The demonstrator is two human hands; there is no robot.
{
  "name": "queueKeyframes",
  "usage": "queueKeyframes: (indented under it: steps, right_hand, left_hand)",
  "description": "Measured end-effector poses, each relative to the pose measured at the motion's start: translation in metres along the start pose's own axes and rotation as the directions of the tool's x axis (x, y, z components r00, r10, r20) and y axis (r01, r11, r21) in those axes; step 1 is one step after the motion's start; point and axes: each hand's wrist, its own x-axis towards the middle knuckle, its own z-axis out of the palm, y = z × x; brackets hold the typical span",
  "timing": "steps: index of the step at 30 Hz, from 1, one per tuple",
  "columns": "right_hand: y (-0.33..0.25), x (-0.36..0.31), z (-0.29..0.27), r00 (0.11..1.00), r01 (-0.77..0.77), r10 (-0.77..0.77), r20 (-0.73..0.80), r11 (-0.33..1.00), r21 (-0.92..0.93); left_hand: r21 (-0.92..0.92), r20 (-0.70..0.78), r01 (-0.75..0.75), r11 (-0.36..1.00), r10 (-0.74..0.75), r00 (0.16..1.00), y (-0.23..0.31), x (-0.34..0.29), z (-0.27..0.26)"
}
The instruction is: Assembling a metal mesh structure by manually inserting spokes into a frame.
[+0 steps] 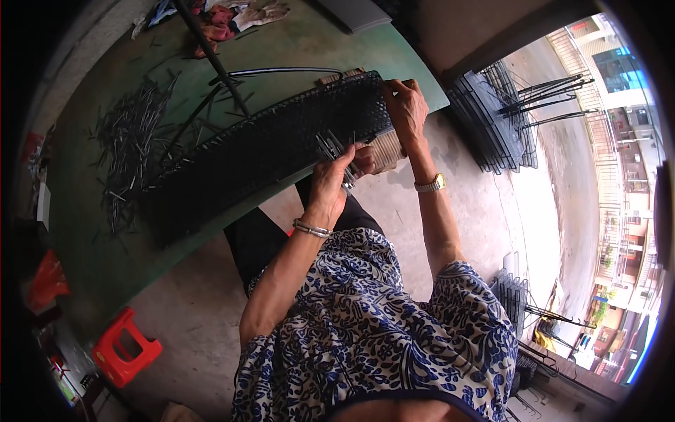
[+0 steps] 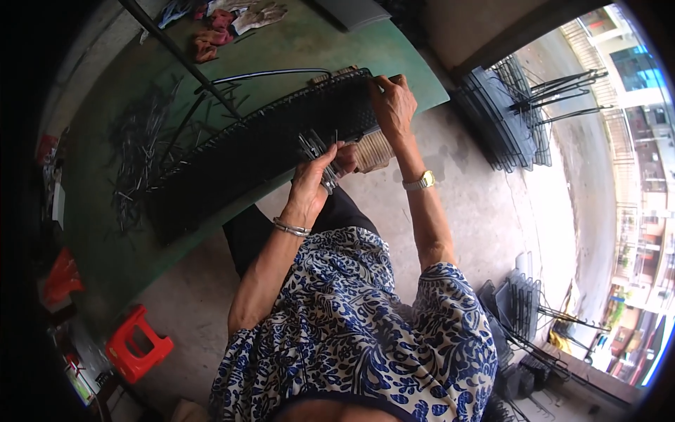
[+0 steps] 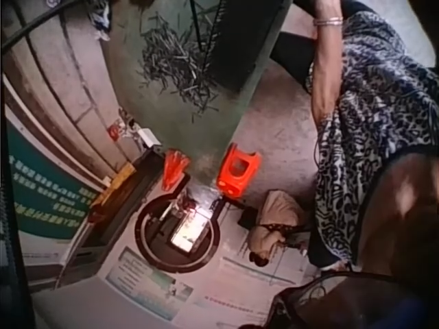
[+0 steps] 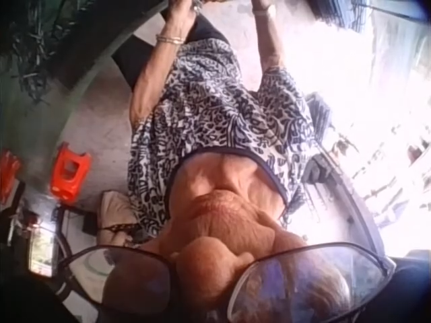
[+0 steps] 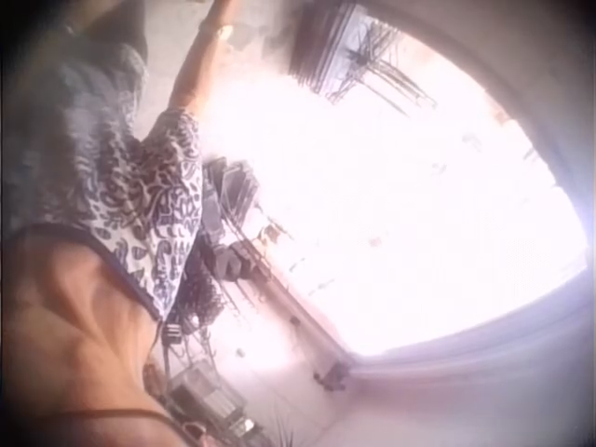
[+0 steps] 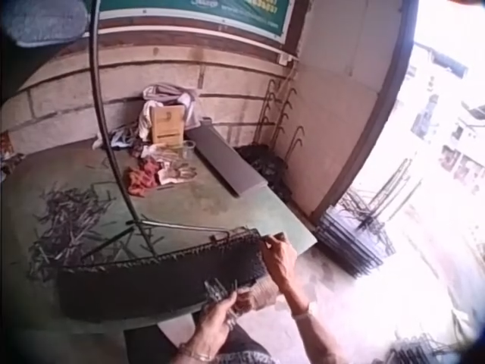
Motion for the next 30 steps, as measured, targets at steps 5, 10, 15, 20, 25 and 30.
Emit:
queueKeyframes:
  steps: [5,10,15,20,25,30]
  right_hand:
    - [0.002,-0.002,0.002,1.000,-0.025,0.025,-0.011,1.000,0.017]
    - [0.003,0.001,0.002,1.000,-0.031,0.031,0.000,0.999,0.035]
    - [0.006,-0.006,0.002,1.000,-0.030,0.031,-0.005,0.993,0.117]
    - [0.005,-0.005,0.006,0.999,-0.025,0.028,-0.028,0.993,0.111]
    - [0.006,0.000,0.007,0.999,0.017,-0.014,-0.034,0.996,0.090]
    - [0.011,-0.010,0.013,0.998,0.036,-0.032,-0.050,0.995,0.091]
  left_hand:
    - [-0.021,-0.015,0.012,1.000,-0.012,1.000,0.001,0.000,0.002]
    - [0.007,0.009,0.009,1.000,-0.009,1.000,0.002,0.000,0.002]
    - [0.027,0.000,0.008,1.000,-0.008,1.000,-0.001,0.000,0.000]
    - [0.033,0.002,0.013,0.999,-0.013,1.000,0.003,-0.004,0.003]
    - [0.054,-0.009,0.023,0.998,-0.023,1.000,0.004,-0.002,0.001]
    - [0.034,-0.024,0.025,0.999,-0.024,0.999,0.002,-0.001,0.002]
